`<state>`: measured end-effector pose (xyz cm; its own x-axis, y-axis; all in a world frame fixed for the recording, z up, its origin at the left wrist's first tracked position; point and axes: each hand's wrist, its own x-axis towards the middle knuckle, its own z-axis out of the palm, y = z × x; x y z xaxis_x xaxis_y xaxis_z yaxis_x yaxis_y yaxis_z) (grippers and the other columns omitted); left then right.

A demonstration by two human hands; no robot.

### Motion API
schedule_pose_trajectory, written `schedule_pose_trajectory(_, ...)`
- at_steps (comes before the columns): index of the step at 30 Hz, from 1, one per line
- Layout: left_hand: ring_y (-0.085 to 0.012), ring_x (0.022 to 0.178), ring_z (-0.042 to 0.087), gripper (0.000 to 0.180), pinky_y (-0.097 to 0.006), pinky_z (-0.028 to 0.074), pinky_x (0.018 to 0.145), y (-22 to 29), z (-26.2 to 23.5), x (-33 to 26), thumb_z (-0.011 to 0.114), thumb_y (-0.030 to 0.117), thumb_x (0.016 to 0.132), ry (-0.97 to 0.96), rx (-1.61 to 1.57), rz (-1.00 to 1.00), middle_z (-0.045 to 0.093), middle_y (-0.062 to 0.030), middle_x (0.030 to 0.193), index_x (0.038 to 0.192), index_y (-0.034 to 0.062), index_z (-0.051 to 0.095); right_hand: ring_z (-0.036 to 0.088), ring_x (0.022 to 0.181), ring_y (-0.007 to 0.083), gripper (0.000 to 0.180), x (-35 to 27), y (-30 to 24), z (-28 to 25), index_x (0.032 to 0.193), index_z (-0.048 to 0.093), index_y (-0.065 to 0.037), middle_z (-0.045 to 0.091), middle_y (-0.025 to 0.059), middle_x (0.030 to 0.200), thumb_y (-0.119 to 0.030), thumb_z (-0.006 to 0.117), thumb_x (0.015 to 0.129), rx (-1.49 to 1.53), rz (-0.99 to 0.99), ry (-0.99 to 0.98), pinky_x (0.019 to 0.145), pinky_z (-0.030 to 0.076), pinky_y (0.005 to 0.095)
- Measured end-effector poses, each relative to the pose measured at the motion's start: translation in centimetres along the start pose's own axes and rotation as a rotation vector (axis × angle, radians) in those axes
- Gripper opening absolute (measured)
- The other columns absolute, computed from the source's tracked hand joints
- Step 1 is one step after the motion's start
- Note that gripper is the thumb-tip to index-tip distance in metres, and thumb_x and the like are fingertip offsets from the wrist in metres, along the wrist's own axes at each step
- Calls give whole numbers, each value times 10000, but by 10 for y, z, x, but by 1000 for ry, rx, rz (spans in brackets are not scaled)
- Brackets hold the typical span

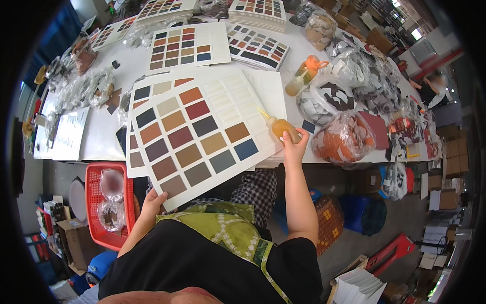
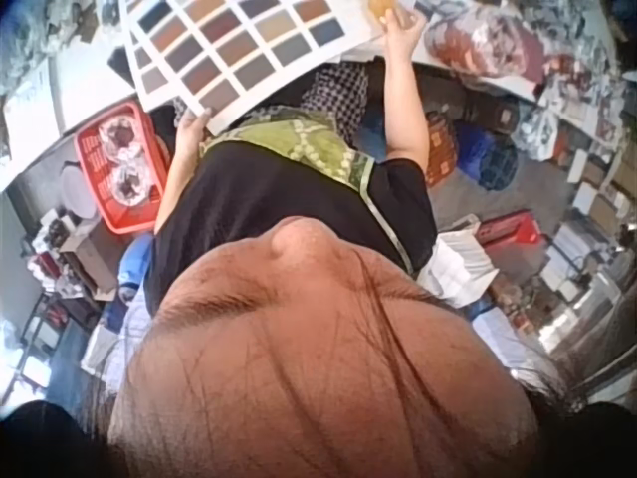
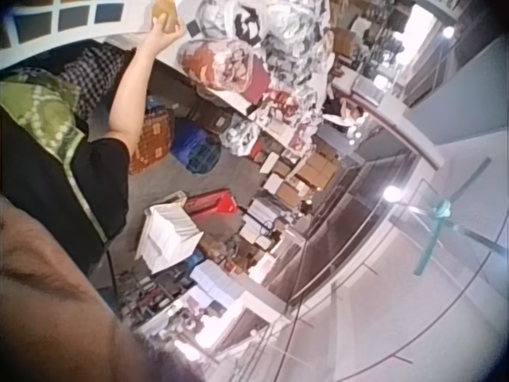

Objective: Checking and applying adhesive to swatch cards on a factory assembly line.

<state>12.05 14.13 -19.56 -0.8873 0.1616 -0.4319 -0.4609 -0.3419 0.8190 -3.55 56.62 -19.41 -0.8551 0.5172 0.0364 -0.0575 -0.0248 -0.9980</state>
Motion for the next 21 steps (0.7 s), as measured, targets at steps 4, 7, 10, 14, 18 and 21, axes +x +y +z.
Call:
schedule_pose_trajectory(4,-199,802,617,351,-330,546,612,5,5,-1,471,62,905,22,15,-6,587,-100,1061,1247,-1,426,559,840,152,403,-9,1,1,1096,387,-122,517,70,1027,-91,665,806,-16,-13,-60,591,483,240)
schedule_pose_trajectory(7,-196,805,615,347,-331,547,610,5,3,-2,470,64,905,18,33,-1,587,-99,1062,1244,3,429,560,829,147,389,-17,-4,0,1092,388,-125,526,71,1019,-92,657,813,66,77,-118,584,478,237)
schedule_pose_trajectory(10,-194,806,614,342,-331,547,608,9,5,-3,470,67,906,17,58,-15,588,-97,1057,1241,8,433,560,817,140,375,-22,-14,-12,1090,390,-128,533,70,1014,-98,649,821,275,143,-57,576,475,234)
schedule_pose_trajectory(14,-194,805,614,337,-329,547,607,15,9,-6,467,67,907,36,68,-34,588,-93,1053,1239,15,437,559,814,140,373,-22,-11,-31,1092,390,-125,526,75,1019,-96,646,822,76,66,-6,578,476,237)
schedule_pose_trajectory(18,-194,811,614,336,-332,549,609,13,10,-5,463,67,909,33,44,-18,585,-91,1063,1241,16,437,554,823,140,388,-26,0,-29,1099,388,-118,518,83,1012,-68,649,815,-20,10,29,594,487,242)
schedule_pose_trajectory(21,-197,823,615,340,-334,550,611,13,10,-4,460,67,911,44,4,-21,583,-91,1074,1246,18,434,557,829,143,384,-30,7,-28,1098,388,-118,519,84,1015,-66,645,818,13,-50,-38,595,488,244)
